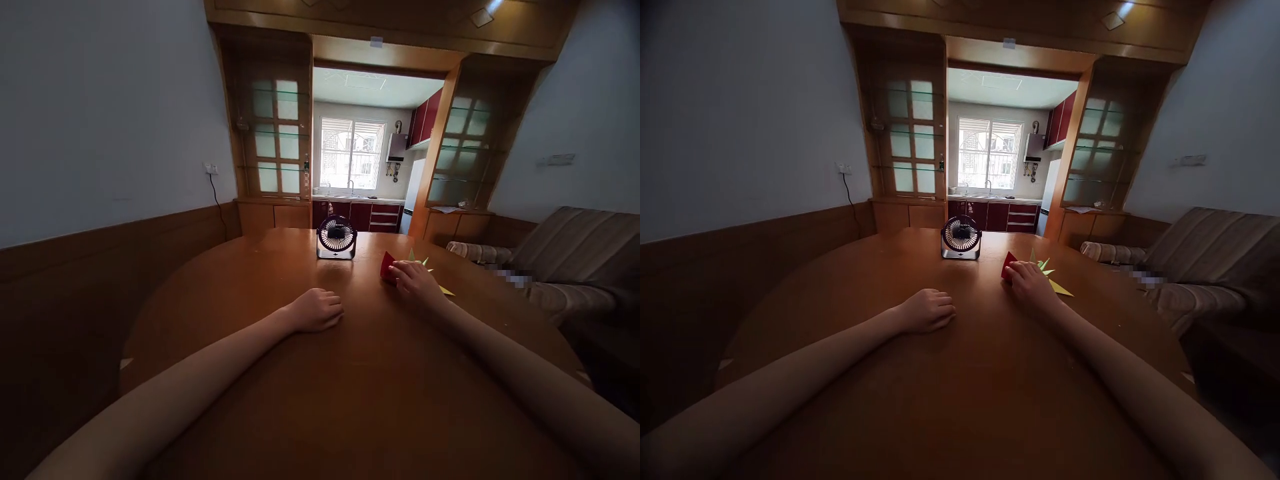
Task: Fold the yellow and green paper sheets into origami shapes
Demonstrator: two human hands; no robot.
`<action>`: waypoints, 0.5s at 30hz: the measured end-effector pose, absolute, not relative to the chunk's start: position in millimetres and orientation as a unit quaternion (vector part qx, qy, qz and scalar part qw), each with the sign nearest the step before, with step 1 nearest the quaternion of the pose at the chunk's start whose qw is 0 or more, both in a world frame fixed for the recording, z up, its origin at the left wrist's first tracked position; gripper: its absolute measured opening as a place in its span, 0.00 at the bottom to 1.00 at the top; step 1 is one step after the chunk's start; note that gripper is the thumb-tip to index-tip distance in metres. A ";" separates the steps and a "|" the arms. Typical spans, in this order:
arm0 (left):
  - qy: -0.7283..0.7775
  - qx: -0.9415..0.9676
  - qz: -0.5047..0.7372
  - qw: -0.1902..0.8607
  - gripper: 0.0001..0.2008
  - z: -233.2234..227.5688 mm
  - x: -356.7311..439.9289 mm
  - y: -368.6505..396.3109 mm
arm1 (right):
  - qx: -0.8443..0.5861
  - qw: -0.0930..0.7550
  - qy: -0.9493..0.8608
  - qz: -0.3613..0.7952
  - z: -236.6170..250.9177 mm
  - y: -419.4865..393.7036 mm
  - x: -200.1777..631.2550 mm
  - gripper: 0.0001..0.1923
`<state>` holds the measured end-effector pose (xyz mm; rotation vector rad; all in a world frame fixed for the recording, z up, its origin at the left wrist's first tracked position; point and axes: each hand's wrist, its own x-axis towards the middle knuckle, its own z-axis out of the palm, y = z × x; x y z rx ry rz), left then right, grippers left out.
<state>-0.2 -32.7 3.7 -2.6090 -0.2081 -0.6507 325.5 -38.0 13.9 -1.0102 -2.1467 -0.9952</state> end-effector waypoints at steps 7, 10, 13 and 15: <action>-0.095 -0.949 -0.212 0.212 0.12 3.0 -2.2 -30.2 | -0.424 0.288 -0.791 -0.335 -5.2 -24.3 340.2 0.18; -0.110 -0.953 -0.215 0.184 0.10 2.3 -3.7 -31.8 | -0.397 0.288 -0.812 -0.318 -10.7 -21.9 341.6 0.18; -0.116 -0.952 -0.231 0.162 0.10 0.3 -5.7 -31.3 | -0.392 0.301 -0.811 -0.314 -14.5 -16.0 347.7 0.18; -0.130 -0.951 -0.235 0.154 0.10 -1.4 -7.4 -30.2 | -0.393 0.310 -0.815 -0.293 -16.6 -11.1 352.7 0.16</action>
